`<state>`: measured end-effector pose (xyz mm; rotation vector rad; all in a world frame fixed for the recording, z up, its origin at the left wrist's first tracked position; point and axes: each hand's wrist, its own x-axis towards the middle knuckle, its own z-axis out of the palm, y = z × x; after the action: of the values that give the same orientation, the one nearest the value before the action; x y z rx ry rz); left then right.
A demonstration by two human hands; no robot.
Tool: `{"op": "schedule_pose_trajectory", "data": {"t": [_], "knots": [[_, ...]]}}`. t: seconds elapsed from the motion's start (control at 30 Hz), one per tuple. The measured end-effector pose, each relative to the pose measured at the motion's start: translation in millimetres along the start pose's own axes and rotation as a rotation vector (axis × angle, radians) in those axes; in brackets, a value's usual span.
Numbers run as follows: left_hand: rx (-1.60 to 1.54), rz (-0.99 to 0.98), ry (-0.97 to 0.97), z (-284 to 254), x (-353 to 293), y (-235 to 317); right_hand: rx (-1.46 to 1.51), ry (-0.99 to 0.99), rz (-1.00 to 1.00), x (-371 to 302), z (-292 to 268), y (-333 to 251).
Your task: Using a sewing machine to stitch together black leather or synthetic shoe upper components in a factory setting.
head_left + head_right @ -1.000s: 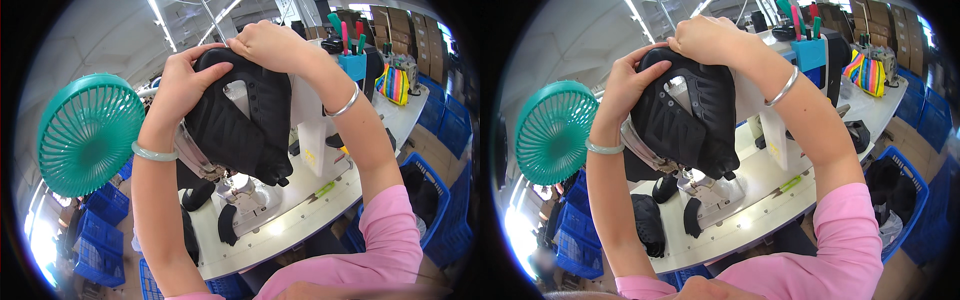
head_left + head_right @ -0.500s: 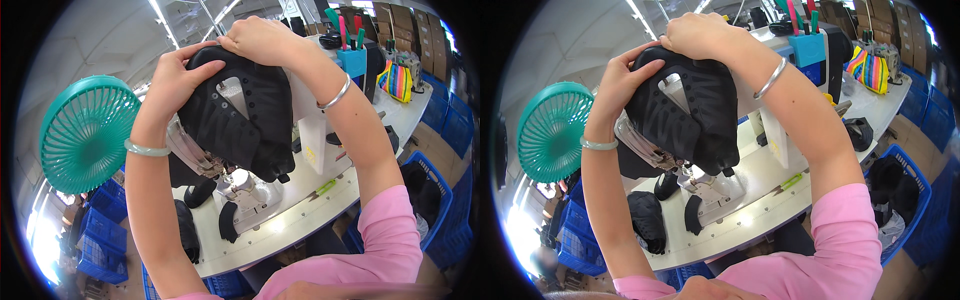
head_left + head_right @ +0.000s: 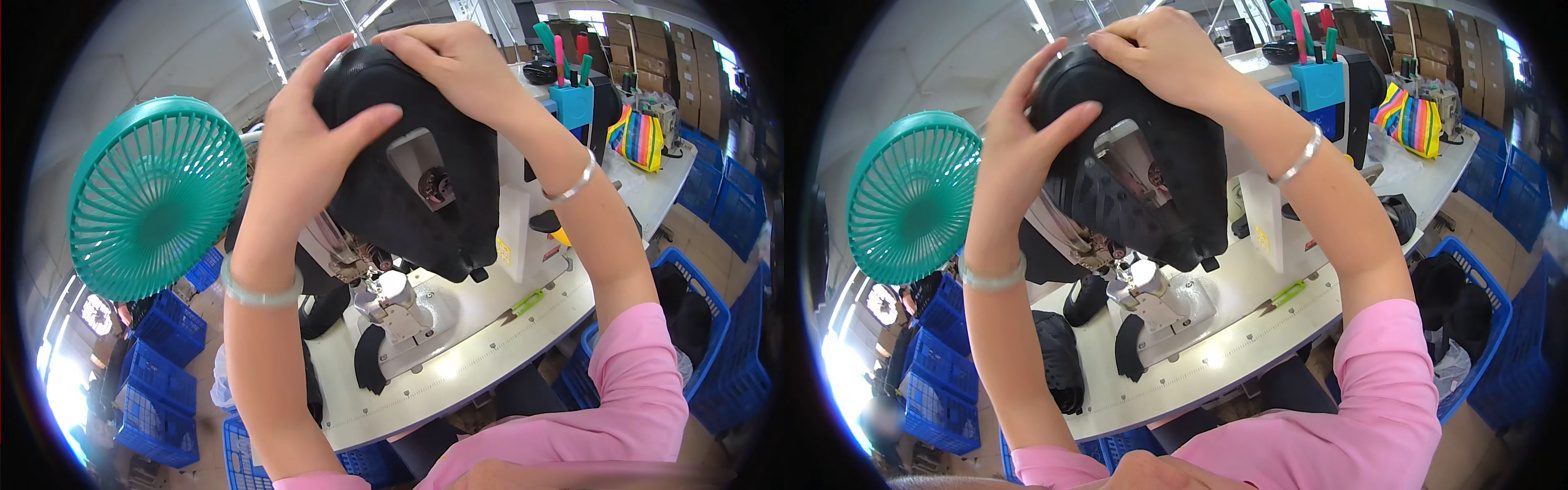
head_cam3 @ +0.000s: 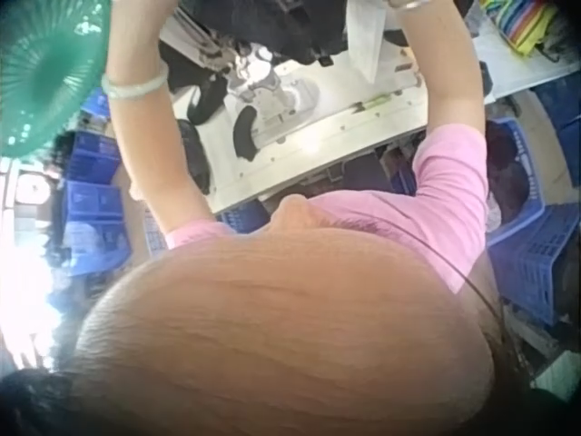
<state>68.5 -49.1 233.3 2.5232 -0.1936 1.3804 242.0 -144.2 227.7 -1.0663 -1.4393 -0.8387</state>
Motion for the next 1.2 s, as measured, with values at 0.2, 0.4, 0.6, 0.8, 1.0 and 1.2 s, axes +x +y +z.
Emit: {"op": "schedule_pose_trajectory", "data": {"t": [0.2, 0.4, 0.6, 0.8, 1.0, 1.2], "knots": [[-0.850, -0.358, 0.035, 9.0, -91.4, 31.5, 0.674, -0.437, 0.448, -80.7, -17.4, -50.4], [-1.168, -0.677, 0.038, 27.7, -167.7, -1.7, 1.039, -0.591, 0.780, -166.1, 25.9, -40.6], [-1.272, -0.865, 0.040, 30.8, -193.1, -17.3, 1.079, -0.604, 0.891, -197.0, 48.0, -41.2], [-0.985, -1.131, -0.200, 40.0, -213.2, -29.9, 1.035, -0.627, 0.967, -219.4, 59.3, -45.3], [-1.010, -1.072, -0.256, 48.6, -242.3, -44.7, 1.059, -0.667, 1.041, -246.8, 72.8, -41.9], [-1.373, -1.254, -0.072, 49.4, -256.1, -48.7, 1.143, -0.645, 1.170, -257.1, 82.8, -43.6]]}}
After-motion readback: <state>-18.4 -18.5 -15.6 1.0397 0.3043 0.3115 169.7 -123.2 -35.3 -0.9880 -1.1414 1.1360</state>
